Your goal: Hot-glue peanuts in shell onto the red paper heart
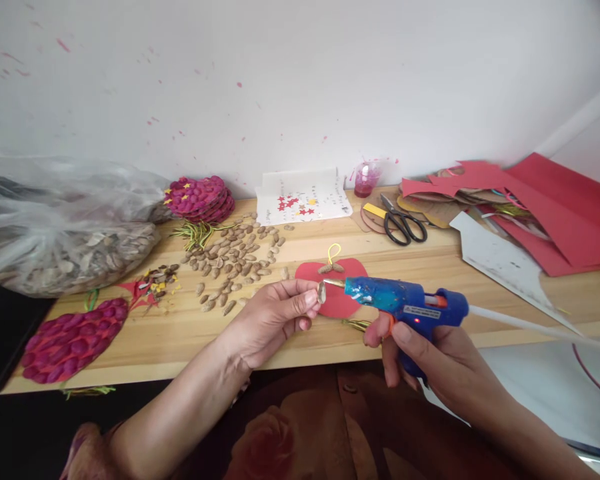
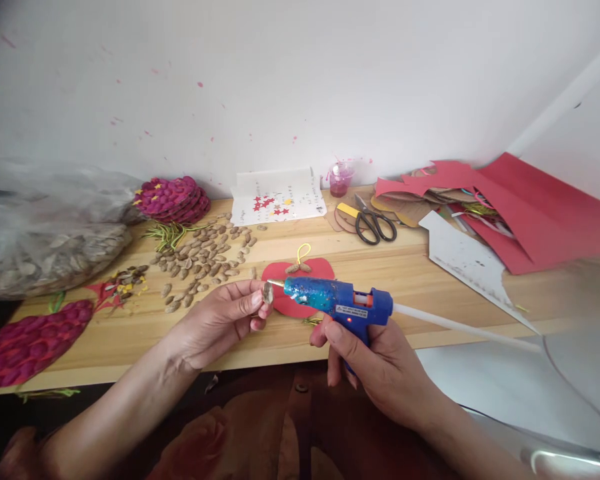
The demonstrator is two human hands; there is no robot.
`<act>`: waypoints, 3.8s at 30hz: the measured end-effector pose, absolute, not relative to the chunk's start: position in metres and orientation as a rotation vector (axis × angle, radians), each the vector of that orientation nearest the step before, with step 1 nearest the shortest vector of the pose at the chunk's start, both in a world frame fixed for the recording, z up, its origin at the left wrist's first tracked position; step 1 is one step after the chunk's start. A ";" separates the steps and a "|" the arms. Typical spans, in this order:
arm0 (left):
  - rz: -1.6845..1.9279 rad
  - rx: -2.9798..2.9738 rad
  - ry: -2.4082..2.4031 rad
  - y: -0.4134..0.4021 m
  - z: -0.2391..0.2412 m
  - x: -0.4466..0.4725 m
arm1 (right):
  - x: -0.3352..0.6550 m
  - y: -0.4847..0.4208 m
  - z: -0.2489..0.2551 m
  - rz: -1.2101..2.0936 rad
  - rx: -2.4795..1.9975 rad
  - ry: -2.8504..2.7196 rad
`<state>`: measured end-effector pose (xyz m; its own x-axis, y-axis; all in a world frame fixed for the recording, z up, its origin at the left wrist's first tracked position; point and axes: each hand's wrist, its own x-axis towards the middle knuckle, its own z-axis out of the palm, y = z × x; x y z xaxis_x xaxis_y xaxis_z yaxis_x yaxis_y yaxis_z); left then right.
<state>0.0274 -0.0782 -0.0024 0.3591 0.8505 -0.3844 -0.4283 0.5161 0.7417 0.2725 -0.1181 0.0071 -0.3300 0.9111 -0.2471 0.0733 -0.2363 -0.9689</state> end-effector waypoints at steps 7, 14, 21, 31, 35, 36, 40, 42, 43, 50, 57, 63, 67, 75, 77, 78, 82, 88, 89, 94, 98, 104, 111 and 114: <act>0.892 0.568 0.852 -0.080 -0.002 0.027 | 0.270 -0.119 0.012 1.600 -1.308 -1.419; 0.905 0.571 0.840 -0.080 -0.003 0.027 | 0.266 -0.121 0.017 1.547 -1.398 -1.435; 0.900 0.572 0.847 -0.080 -0.003 0.026 | 0.264 -0.121 0.019 1.533 -1.421 -1.437; 0.907 0.555 0.852 -0.081 -0.004 0.025 | 0.265 -0.120 0.017 1.508 -1.429 -1.448; 0.903 0.558 0.846 -0.081 -0.004 0.025 | 0.264 -0.120 0.018 1.522 -1.430 -1.430; 0.903 0.557 0.847 -0.081 -0.004 0.025 | 0.264 -0.120 0.018 1.524 -1.431 -1.422; 0.905 0.559 0.850 -0.080 -0.003 0.025 | 0.264 -0.120 0.016 1.524 -1.430 -1.407; 0.906 0.558 0.849 -0.081 -0.003 0.025 | 0.265 -0.119 0.013 1.533 -1.409 -1.414; 0.906 0.555 0.849 -0.081 -0.003 0.025 | 0.266 -0.119 0.011 1.537 -1.387 -1.422; 0.906 0.554 0.842 -0.081 -0.005 0.023 | 0.266 -0.118 0.012 1.519 -1.421 -1.457; 0.912 0.537 0.816 -0.081 -0.007 0.022 | 0.263 -0.120 0.018 1.487 -1.374 -1.392; 0.969 0.501 0.754 -0.079 -0.008 0.021 | 0.274 -0.121 0.008 1.420 -1.320 -1.663; 0.972 0.483 0.735 -0.079 -0.009 0.021 | 0.278 -0.124 0.004 1.420 -1.316 -1.694; 0.986 0.475 0.735 -0.079 -0.007 0.022 | 0.277 -0.123 0.006 1.419 -1.315 -1.719; 0.987 0.469 0.739 -0.079 -0.007 0.022 | 0.275 -0.123 0.008 1.419 -1.311 -1.722; 0.989 0.467 0.740 -0.079 -0.007 0.022 | 0.275 -0.122 0.008 1.418 -1.310 -1.724; 0.990 0.461 0.739 -0.079 -0.008 0.022 | 0.275 -0.122 0.007 1.392 -1.317 -1.747; 0.985 0.469 0.721 -0.079 -0.011 0.022 | 0.278 -0.122 0.005 1.369 -1.316 -1.778; 0.984 0.470 0.721 -0.079 -0.012 0.022 | 0.278 -0.122 0.006 1.361 -1.315 -1.775; 0.993 0.468 0.712 -0.078 -0.014 0.022 | 0.277 -0.121 0.005 1.318 -1.324 -1.785; 0.986 0.477 0.710 -0.078 -0.014 0.022 | 0.277 -0.121 0.003 1.337 -1.317 -1.779; 0.981 0.490 0.707 -0.079 -0.013 0.021 | 0.277 -0.120 0.003 1.297 -1.312 -1.800; 0.989 0.489 0.709 -0.078 -0.013 0.022 | 0.276 -0.120 0.003 1.256 -1.320 -1.814; 0.991 0.535 0.724 -0.078 -0.010 0.021 | 0.277 -0.119 -0.001 1.251 -1.336 -1.765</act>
